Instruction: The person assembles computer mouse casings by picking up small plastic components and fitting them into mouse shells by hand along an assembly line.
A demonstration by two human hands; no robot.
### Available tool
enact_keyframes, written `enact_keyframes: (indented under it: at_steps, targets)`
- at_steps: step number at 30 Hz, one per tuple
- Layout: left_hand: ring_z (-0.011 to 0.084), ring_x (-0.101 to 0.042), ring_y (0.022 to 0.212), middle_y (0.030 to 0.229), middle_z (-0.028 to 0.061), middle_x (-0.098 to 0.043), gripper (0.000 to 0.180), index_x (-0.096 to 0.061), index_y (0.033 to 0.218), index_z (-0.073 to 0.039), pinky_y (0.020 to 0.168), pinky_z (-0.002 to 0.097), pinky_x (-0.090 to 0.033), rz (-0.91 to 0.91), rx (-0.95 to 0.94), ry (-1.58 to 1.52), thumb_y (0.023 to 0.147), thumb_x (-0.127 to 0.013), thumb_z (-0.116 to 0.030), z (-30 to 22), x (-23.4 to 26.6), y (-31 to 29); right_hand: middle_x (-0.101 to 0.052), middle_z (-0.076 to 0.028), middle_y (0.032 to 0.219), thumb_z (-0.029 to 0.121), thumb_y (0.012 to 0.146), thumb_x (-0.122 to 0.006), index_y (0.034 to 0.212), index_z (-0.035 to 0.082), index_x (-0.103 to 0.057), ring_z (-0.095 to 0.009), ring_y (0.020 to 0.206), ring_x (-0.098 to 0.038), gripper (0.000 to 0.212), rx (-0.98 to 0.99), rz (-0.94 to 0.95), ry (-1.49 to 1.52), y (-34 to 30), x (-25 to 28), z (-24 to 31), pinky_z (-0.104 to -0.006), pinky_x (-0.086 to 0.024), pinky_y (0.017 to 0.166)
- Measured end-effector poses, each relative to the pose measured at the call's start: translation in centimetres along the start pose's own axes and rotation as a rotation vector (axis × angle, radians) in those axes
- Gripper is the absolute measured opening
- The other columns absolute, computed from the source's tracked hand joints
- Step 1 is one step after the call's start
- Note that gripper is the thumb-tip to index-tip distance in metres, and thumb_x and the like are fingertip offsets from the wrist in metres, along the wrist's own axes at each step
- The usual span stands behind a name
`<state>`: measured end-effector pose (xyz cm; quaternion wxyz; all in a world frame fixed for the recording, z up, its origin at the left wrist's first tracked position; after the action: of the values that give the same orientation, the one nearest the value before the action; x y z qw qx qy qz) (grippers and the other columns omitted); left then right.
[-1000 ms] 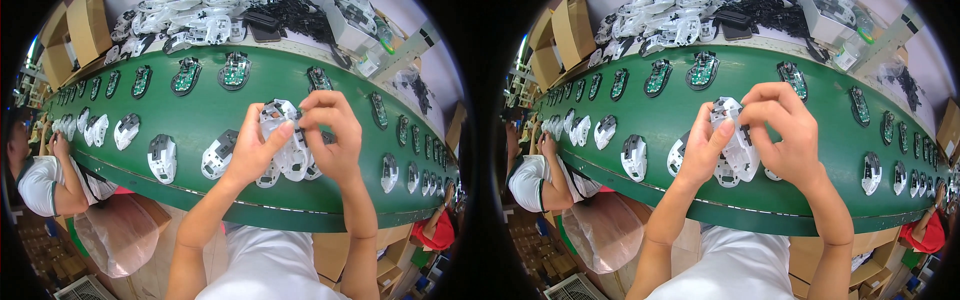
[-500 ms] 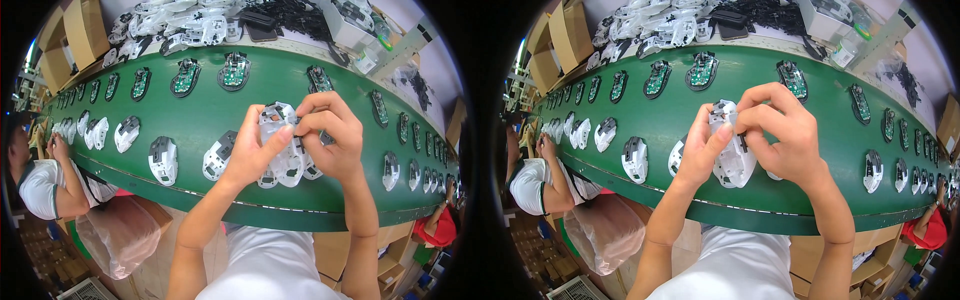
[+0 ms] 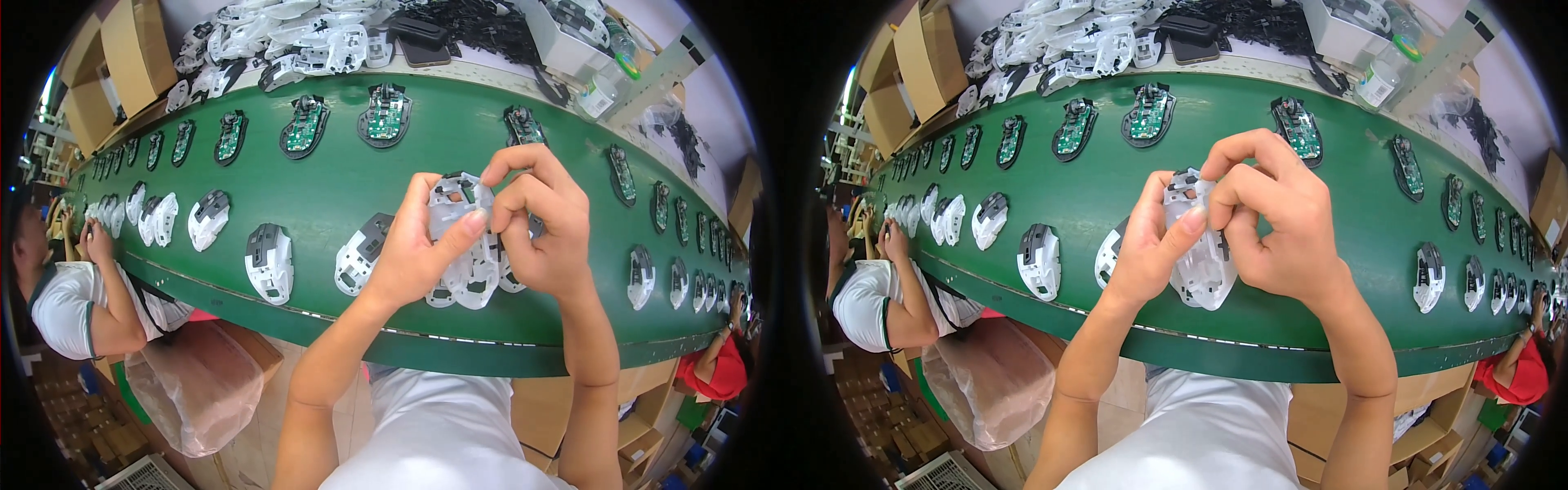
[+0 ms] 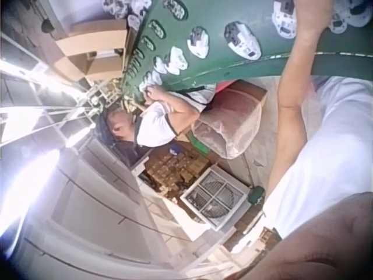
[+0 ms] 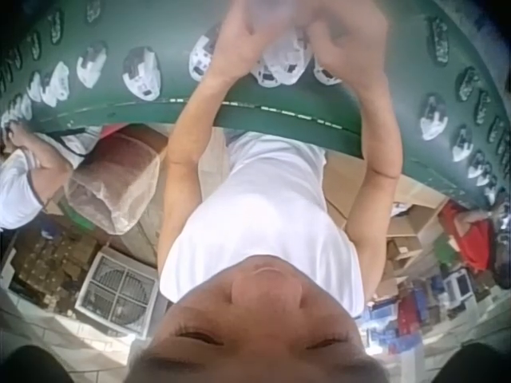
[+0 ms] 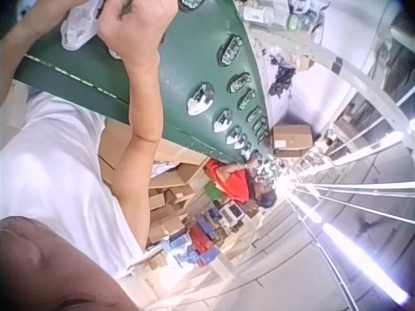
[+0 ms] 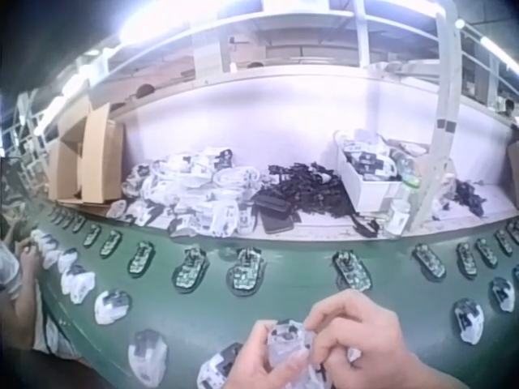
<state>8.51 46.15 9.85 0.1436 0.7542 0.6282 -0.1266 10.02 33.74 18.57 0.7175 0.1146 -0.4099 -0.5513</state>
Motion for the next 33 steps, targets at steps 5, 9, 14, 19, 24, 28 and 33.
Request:
enact_keyframes:
  at_steps: [5, 9, 14, 19, 24, 28, 33]
  targets:
    - [0.0084, -0.053, 0.096, 0.103, 0.0048, -0.056, 0.039, -0.043, 0.116, -0.001, 0.084, 0.0263, -0.048, 0.019, 0.024, 0.077, 0.093, -0.066, -0.023, -0.2, 0.0, -0.1, -0.061, -0.01, 0.09, -0.012, 0.059, -0.052, 0.065, 0.004, -0.055, -0.022, 0.073, -0.058, 0.017, 0.014, -0.016, -0.055, -0.1, 0.0, 0.0, -0.0288, -0.046, 0.055]
    - [0.0083, -0.053, 0.096, 0.103, 0.0051, -0.056, 0.039, -0.043, 0.117, -0.001, 0.084, 0.0263, -0.047, 0.01, 0.055, 0.037, 0.094, -0.065, -0.023, 0.0, 0.3, -0.2, -0.061, -0.01, 0.092, -0.011, 0.06, -0.053, 0.063, 0.005, -0.054, -0.023, 0.078, -0.058, 0.017, 0.025, -0.028, -0.082, 0.1, -0.2, 0.3, -0.0287, -0.045, 0.055]
    - [0.0094, -0.052, 0.099, 0.108, 0.006, -0.054, 0.042, -0.041, 0.123, 0.0, 0.087, 0.0263, -0.046, 0.008, 0.021, -0.006, 0.093, -0.064, -0.019, 0.1, 0.7, 0.0, -0.06, -0.014, 0.103, -0.011, 0.065, -0.053, 0.081, 0.003, -0.058, -0.026, 0.088, -0.061, 0.022, 0.034, -0.116, -0.103, 0.0, -0.8, 0.0, -0.0338, -0.05, 0.063]
    - [0.0116, -0.053, 0.101, 0.114, 0.0082, -0.052, 0.05, -0.036, 0.128, 0.0, 0.087, 0.0282, -0.047, 0.065, -0.026, -0.066, 0.09, -0.066, -0.013, -0.8, 0.7, 0.0, -0.06, -0.014, 0.109, -0.008, 0.074, -0.055, 0.098, 0.001, -0.058, -0.026, 0.094, -0.062, 0.026, -0.108, -0.096, 0.006, -0.2, -1.0, -0.6, -0.0358, -0.053, 0.072]
    - [0.015, -0.055, 0.103, 0.119, 0.0112, -0.048, 0.056, -0.033, 0.131, -0.003, 0.087, 0.0328, -0.051, 0.063, 0.065, -0.196, 0.086, -0.067, -0.009, -0.5, 1.2, 0.2, -0.061, -0.014, 0.115, -0.001, 0.084, -0.057, 0.114, 0.0, -0.058, -0.024, 0.099, -0.063, 0.03, -0.405, -0.09, 0.333, -1.6, -1.8, -2.2, -0.0345, -0.052, 0.082]
    - [0.0178, -0.055, 0.105, 0.12, 0.0112, -0.046, 0.057, -0.034, 0.131, -0.007, 0.088, 0.0347, -0.052, 0.096, 0.014, -0.231, 0.084, -0.066, -0.007, -0.9, 1.0, 0.1, -0.059, -0.012, 0.122, 0.007, 0.089, -0.057, 0.127, -0.001, -0.051, -0.023, 0.104, -0.063, 0.039, -0.561, 0.168, 0.488, -2.3, -2.8, -2.1, -0.0366, -0.05, 0.091]
    - [0.0209, -0.052, 0.112, 0.121, 0.0116, -0.044, 0.058, -0.035, 0.127, -0.007, 0.091, 0.036, -0.051, 0.089, -0.13, -0.207, 0.079, -0.067, -0.004, -0.9, 1.6, 0.3, -0.057, -0.009, 0.125, 0.005, 0.085, -0.06, 0.133, 0.001, -0.048, -0.022, 0.107, -0.061, 0.05, -0.665, 0.214, 0.76, -3.1, -3.5, -2.5, -0.0354, -0.05, 0.093]
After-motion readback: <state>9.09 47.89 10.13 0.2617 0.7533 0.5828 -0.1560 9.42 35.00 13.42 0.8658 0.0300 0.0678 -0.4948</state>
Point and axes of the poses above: each hand's wrist, its own y-axis towards the middle knuckle, its own x-axis out of the back of the hand, z = x × y, the point moved 7 cm from there along y, towards the middle knuckle
